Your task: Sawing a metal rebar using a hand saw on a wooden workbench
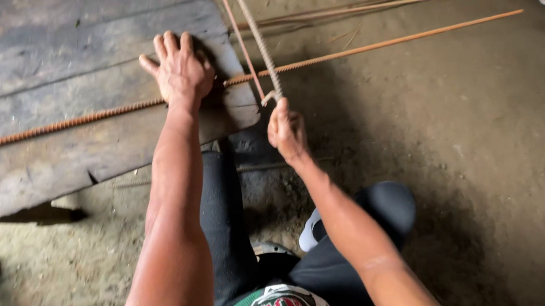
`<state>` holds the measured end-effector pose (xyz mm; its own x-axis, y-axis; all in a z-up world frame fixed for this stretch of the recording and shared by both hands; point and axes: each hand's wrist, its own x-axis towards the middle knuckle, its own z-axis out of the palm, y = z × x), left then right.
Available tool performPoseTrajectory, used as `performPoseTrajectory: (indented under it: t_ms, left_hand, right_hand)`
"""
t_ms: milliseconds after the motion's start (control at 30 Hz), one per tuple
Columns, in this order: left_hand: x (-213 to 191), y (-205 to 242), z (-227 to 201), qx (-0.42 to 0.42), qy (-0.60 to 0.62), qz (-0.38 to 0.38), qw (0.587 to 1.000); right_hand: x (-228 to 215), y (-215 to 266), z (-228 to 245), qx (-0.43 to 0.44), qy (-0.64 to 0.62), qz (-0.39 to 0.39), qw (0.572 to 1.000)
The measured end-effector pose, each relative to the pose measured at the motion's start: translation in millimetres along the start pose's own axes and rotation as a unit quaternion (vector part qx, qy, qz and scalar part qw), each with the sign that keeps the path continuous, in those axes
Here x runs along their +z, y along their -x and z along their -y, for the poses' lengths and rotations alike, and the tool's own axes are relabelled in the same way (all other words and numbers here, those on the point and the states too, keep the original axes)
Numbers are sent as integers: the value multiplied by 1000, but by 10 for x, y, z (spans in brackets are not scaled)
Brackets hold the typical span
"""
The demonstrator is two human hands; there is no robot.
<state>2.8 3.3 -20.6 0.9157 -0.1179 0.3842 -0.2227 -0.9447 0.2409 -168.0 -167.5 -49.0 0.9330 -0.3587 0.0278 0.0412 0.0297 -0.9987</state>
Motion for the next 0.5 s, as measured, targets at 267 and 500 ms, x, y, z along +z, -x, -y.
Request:
performPoseTrajectory:
  t_ms: [267,500]
  left_hand:
    - [72,20,33,-60,24,103,993]
    - [139,10,46,-41,16,75,996]
  right_hand:
    - [-119,172,-299,-51,-10,49,997]
    - [-292,303,-655,-49,74,29,996]
